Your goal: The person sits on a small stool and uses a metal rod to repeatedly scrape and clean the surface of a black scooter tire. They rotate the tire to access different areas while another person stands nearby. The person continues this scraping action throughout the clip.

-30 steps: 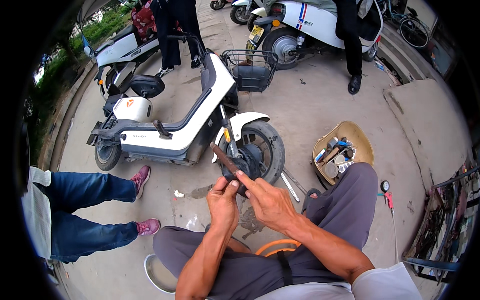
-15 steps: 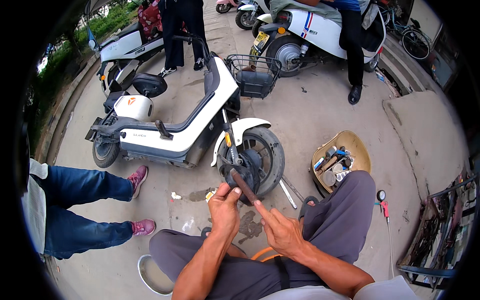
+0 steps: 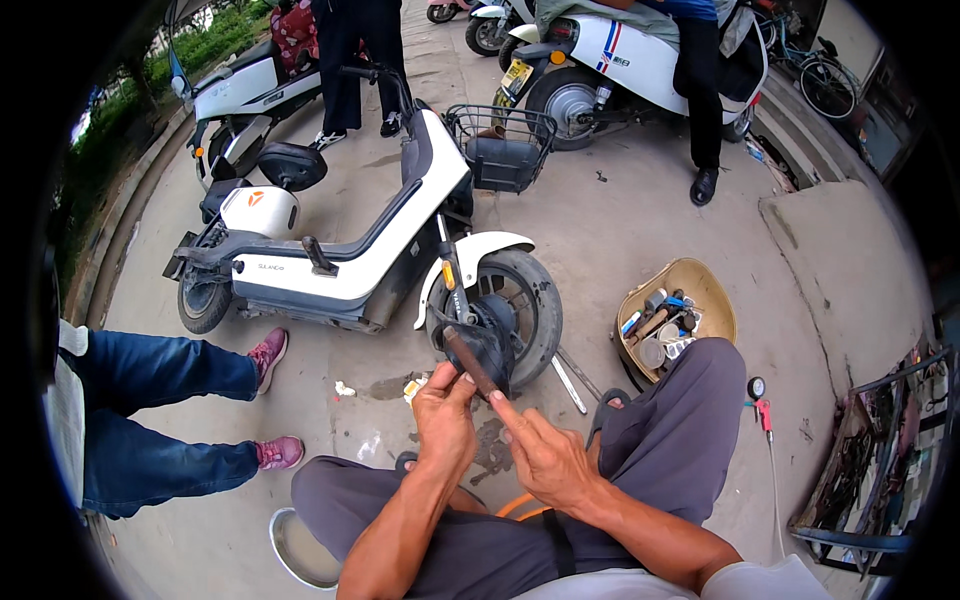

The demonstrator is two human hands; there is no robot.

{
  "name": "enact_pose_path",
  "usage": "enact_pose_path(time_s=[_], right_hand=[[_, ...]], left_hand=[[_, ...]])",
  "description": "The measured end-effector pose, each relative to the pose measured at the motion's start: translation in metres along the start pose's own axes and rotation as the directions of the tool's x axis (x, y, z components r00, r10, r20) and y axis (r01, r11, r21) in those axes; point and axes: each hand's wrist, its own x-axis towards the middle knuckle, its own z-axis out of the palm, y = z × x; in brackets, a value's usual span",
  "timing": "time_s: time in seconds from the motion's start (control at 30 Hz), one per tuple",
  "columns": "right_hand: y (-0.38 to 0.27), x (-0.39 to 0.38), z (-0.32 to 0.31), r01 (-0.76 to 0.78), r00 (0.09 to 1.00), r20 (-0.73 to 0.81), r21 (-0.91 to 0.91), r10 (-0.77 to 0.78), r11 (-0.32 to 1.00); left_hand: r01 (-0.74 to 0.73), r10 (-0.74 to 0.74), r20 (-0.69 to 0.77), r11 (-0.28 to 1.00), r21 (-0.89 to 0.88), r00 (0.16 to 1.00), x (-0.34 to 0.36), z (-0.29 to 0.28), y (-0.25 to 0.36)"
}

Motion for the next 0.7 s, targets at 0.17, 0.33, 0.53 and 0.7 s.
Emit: enact_pose_path(time_s=[0.17,0.33,0.53,0.7], right_hand=[[0.0,0.045,0.013,0.071,0.995,-0.062,-0.032,-0.073,0.997],[0.006,-0.01,-0.001,0.01,0.999,0.03,-0.004,-0.01,1.0],[0.006,0.052,0.004,0.065,0.996,-0.056,0.035,-0.063,0.997],[-0.003,-0.006,-0.014,-0.061,0.998,0.009,0.055,0.06,0.997]], left_hand=[[-0.028,0.028,-0.009,0.999,-0.03,1.0,0.0,-0.006,0.006],[0.005,-0.007,-0.037,0.998,-0.058,0.999,-0.002,0.008,0.012],[-0.044,0.043,-0.014,0.997,-0.06,0.999,0.0,0.001,0.012],[0.009,-0.014,-0.056,0.997,-0.077,0.998,-0.002,0.005,0.013]])
